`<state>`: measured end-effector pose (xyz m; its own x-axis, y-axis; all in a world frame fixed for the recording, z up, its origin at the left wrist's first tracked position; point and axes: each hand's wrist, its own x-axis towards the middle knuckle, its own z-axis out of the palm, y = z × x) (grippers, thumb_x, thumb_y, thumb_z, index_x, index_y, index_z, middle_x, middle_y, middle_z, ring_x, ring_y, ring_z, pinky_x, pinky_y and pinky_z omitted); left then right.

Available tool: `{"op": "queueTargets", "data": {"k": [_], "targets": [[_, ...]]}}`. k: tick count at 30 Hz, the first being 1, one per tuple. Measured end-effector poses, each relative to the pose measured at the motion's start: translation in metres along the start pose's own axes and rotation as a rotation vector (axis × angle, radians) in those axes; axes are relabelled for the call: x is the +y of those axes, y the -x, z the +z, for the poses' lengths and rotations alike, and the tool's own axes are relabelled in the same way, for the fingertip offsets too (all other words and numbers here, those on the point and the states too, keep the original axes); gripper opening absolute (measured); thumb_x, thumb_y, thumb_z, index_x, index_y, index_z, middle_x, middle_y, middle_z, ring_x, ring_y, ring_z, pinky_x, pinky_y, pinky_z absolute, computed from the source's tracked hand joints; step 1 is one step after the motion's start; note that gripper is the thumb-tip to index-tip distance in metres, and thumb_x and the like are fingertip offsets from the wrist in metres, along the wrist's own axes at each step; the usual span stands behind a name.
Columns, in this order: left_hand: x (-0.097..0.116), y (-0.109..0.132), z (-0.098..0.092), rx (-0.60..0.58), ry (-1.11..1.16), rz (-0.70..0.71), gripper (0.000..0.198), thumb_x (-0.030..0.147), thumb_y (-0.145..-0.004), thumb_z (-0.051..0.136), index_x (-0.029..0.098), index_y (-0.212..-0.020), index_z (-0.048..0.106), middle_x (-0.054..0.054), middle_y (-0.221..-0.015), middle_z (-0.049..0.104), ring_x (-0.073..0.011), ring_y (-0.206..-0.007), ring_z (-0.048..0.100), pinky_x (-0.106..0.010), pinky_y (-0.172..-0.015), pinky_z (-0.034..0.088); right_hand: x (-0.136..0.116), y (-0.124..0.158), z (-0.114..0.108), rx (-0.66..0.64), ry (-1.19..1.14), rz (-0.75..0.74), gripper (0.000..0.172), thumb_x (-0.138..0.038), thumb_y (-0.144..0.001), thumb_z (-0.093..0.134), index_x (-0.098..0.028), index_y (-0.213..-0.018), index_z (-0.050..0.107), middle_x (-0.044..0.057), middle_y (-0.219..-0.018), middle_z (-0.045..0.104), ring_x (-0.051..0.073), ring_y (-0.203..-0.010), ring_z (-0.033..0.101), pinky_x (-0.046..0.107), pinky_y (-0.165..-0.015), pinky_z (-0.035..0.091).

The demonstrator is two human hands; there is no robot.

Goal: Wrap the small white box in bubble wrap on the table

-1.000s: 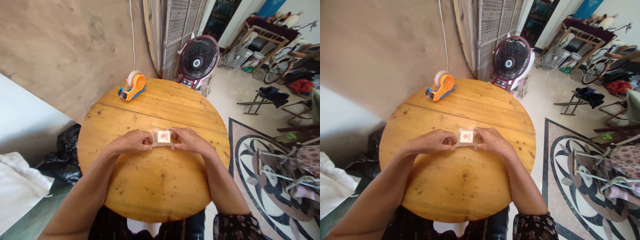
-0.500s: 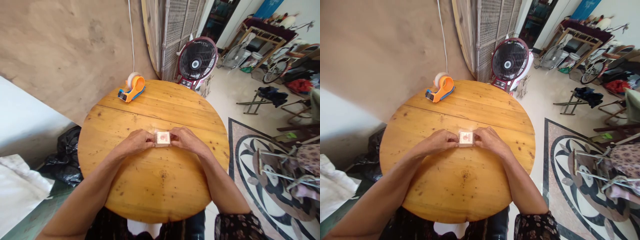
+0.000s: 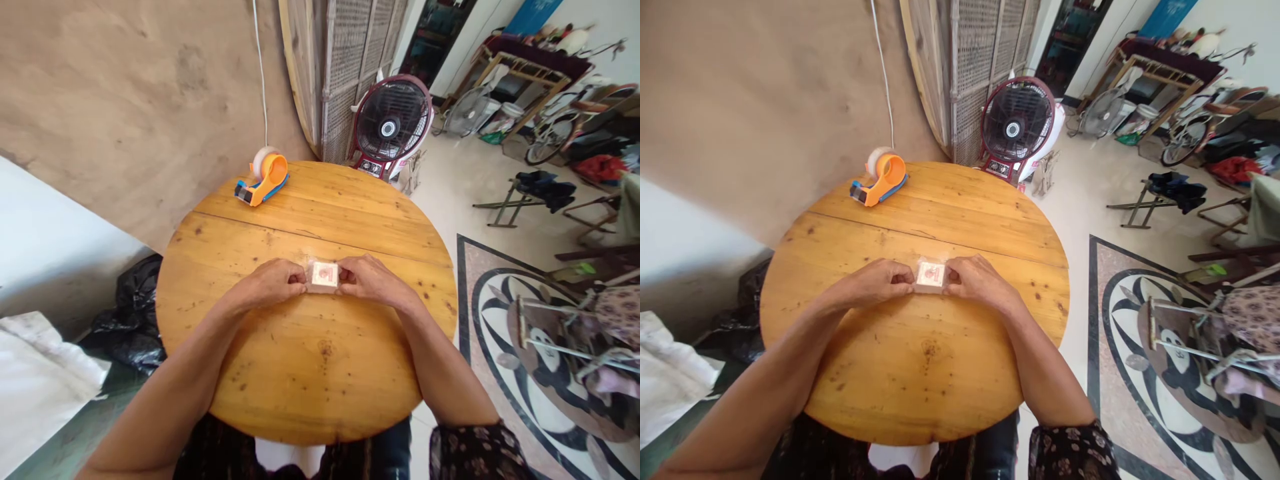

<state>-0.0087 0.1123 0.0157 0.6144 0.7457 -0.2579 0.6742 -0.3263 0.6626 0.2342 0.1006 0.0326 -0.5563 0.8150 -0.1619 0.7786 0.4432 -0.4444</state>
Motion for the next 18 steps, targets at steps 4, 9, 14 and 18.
{"op": "queueTargets", "data": {"k": [4,9,14,18], "targets": [[0.000,0.008,-0.008,0.001,0.108,-0.040,0.039,0.032,-0.075,0.054,0.018,-0.111,0.056,0.001,-0.075,0.064,-0.0141,-0.065,0.057,-0.023,-0.058,0.039,0.005,0.004,-0.003,-0.021,-0.039,-0.009,0.046,-0.041,-0.076,0.070,-0.019,-0.115,0.059,0.003,-0.090,0.069,0.017,-0.076,0.060,0.026,-0.067,0.038],[0.002,0.008,-0.009,-0.015,0.160,-0.017,0.084,0.036,-0.073,0.061,0.015,-0.146,0.025,0.000,-0.082,0.064,-0.0160,-0.072,0.060,-0.025,-0.065,0.043,0.006,0.007,-0.003,-0.014,-0.040,-0.012,0.079,-0.053,-0.074,0.070,-0.016,-0.137,0.042,0.007,-0.100,0.069,0.022,-0.086,0.062,0.031,-0.076,0.042],[0.002,0.003,-0.003,0.033,0.114,0.000,0.071,0.040,-0.075,0.062,0.018,-0.139,0.039,0.001,-0.081,0.063,-0.0159,-0.071,0.058,-0.025,-0.062,0.040,-0.005,0.003,0.004,0.002,0.002,-0.010,0.063,-0.051,-0.075,0.070,-0.017,-0.125,0.051,0.006,-0.094,0.069,0.021,-0.082,0.061,0.030,-0.072,0.039],[0.002,0.002,0.000,0.058,0.134,0.042,0.050,0.038,-0.078,0.060,0.021,-0.124,0.052,0.001,-0.078,0.061,-0.0142,-0.068,0.055,-0.024,-0.059,0.036,-0.012,0.000,0.007,0.045,0.052,0.002,0.039,-0.044,-0.079,0.066,-0.017,-0.106,0.059,0.005,-0.087,0.068,0.019,-0.075,0.059,0.027,-0.067,0.035]]}}
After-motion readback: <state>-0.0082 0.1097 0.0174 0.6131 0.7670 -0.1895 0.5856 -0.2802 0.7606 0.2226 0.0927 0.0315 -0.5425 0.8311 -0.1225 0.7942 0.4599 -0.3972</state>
